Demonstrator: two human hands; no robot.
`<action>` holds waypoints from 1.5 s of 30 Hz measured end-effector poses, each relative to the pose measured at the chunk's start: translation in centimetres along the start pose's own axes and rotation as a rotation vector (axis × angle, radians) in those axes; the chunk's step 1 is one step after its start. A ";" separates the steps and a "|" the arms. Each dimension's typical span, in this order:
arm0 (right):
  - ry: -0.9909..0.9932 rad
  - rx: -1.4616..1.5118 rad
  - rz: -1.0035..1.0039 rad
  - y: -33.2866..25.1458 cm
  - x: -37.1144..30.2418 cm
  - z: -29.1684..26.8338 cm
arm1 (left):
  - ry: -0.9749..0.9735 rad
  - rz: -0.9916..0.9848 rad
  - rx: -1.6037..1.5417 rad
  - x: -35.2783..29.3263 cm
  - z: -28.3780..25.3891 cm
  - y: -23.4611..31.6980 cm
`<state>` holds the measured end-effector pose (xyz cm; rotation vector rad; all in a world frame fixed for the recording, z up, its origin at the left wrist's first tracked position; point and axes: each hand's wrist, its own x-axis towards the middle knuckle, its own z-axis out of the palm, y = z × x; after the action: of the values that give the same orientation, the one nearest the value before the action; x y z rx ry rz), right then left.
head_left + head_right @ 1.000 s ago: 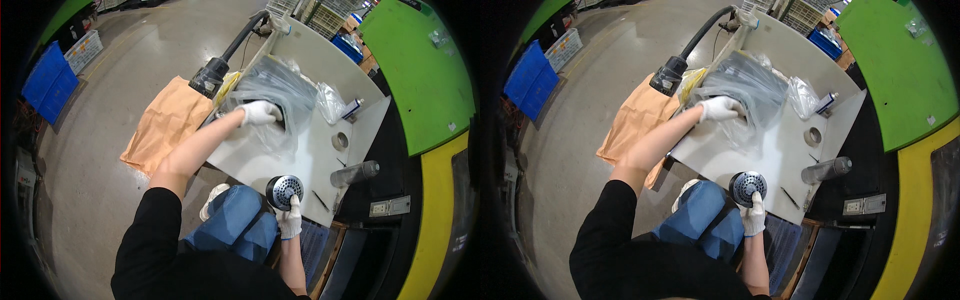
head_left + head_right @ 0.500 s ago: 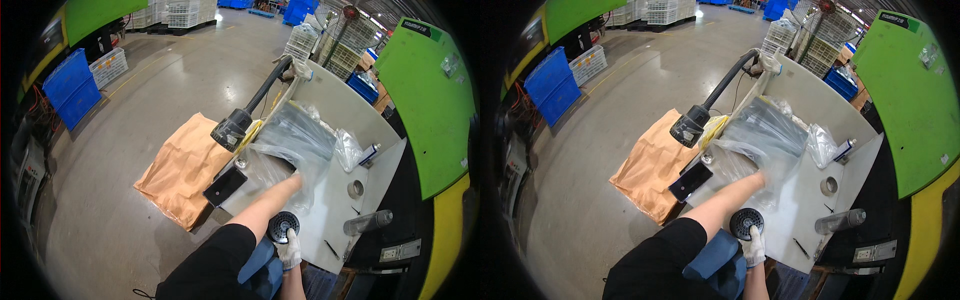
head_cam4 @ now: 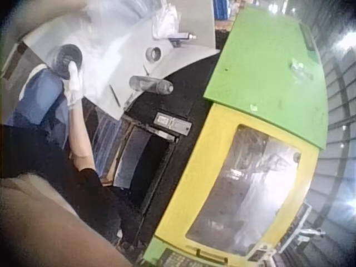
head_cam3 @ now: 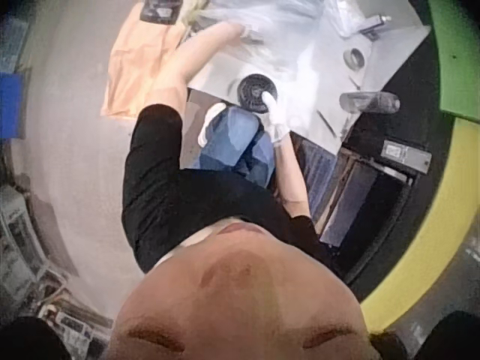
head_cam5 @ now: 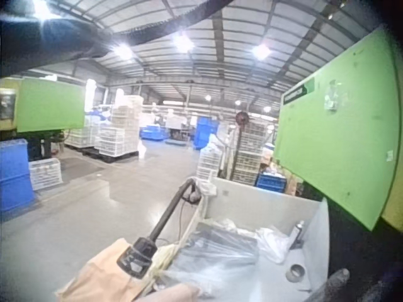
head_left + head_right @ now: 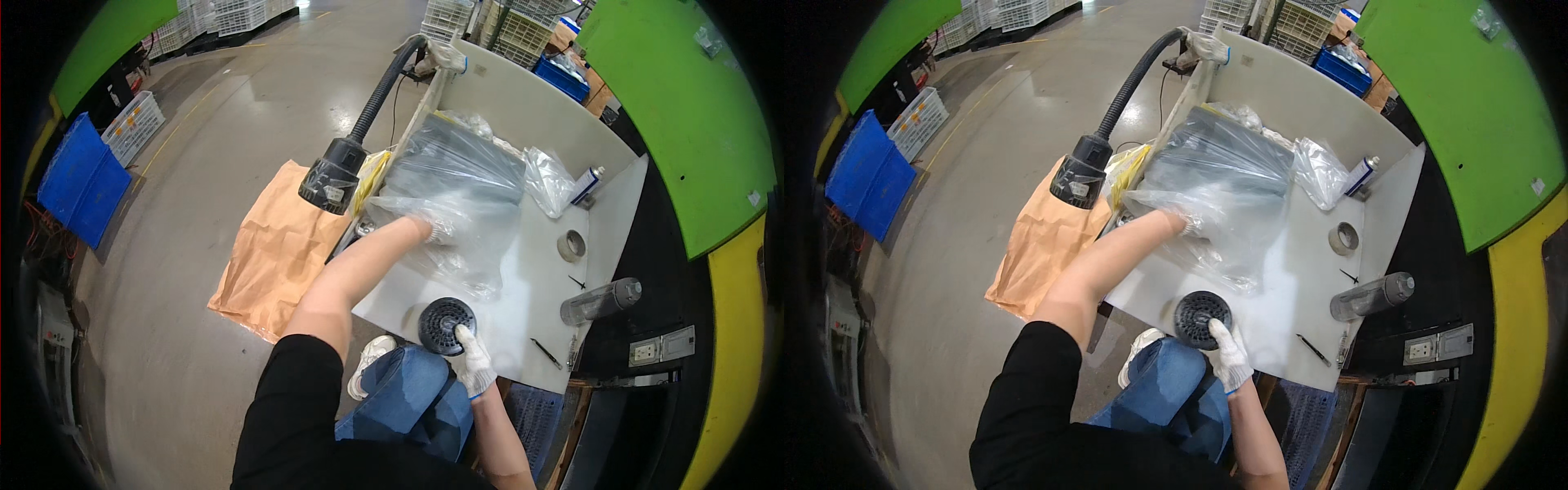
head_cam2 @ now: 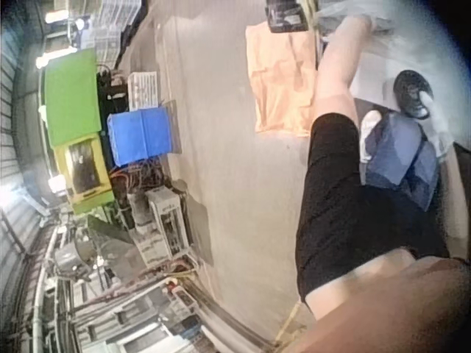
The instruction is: The recorder inspects, trims, and cleans circular black plastic mesh parts in a manufacturing environment.
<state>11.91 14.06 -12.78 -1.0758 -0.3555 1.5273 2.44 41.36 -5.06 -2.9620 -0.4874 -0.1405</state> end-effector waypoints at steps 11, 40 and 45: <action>0.064 0.071 0.066 -5.8 10.9 3.1 | 0.317 -0.025 -0.194 -0.9 0.3 -1.5; 0.700 -1.161 -0.335 -10.7 20.0 0.1 | 0.251 -0.078 -0.101 4.2 2.8 -0.4; 0.732 -0.863 -0.219 -6.7 15.2 -0.4 | 0.344 -0.091 -0.102 4.0 2.9 -0.3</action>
<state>17.88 29.47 -14.53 -2.0893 -0.6039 0.6683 6.35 43.29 -7.39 -2.9206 -0.5796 -0.6893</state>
